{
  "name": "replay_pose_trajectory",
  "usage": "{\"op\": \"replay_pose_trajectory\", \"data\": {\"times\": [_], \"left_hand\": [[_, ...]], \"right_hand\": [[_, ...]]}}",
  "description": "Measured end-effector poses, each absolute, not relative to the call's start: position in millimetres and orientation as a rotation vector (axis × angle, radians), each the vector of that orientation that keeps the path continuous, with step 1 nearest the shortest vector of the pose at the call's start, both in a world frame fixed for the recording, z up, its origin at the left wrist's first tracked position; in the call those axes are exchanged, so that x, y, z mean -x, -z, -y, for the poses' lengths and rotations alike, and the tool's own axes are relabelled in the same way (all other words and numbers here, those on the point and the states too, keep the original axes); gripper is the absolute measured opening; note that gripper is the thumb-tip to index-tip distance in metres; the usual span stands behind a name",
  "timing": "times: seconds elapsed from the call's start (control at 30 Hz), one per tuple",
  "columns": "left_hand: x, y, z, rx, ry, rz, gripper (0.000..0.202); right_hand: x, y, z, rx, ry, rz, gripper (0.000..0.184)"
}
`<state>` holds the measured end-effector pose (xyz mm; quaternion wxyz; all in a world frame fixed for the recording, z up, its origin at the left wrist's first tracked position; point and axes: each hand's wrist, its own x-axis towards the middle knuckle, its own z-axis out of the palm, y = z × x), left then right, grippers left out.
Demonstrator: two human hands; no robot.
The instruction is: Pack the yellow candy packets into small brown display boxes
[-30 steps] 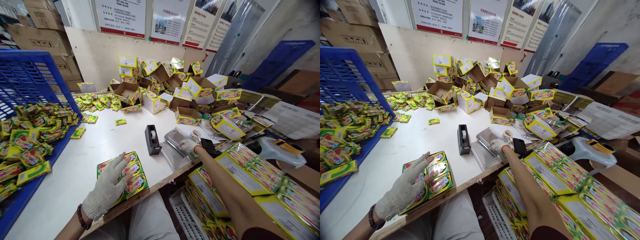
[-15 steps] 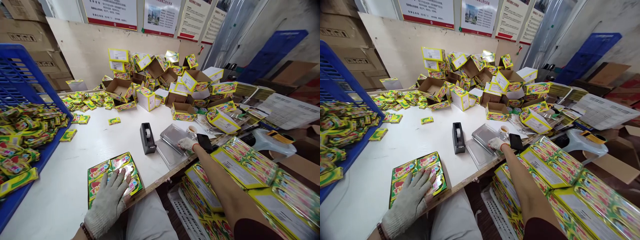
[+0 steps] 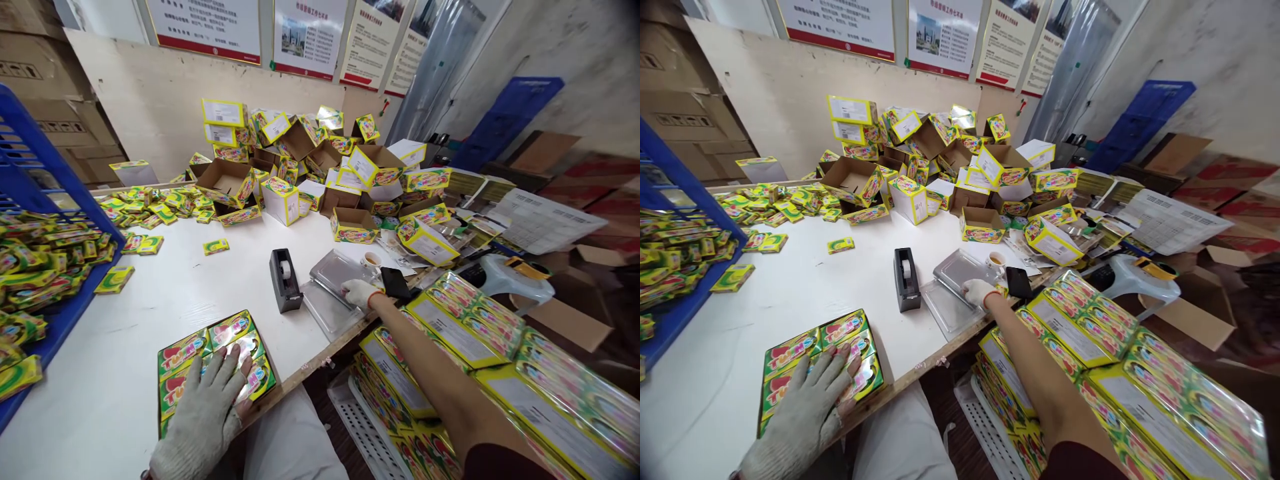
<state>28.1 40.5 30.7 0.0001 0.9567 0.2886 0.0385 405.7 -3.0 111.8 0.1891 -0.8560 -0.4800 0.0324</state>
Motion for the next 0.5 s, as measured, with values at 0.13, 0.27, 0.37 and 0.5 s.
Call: {"op": "replay_pose_trajectory", "data": {"times": [0.13,0.27,0.37,0.5], "left_hand": [[-28,-26,-42,-2.995,-0.133,-0.896,0.053],[-26,-27,-45,-2.934,-0.261,-0.881,0.049],[-34,-69,-54,-2.813,-0.554,-0.9,0.053],[-54,-166,-74,-2.678,-1.047,-0.947,0.064]], "right_hand": [[-407,-123,4,2.506,-0.099,1.347,0.036],[-403,-143,-2,2.557,-0.105,1.346,0.023],[-381,-177,5,2.393,-0.051,1.462,0.02],[-327,-241,29,1.622,-0.241,1.744,0.024]]}}
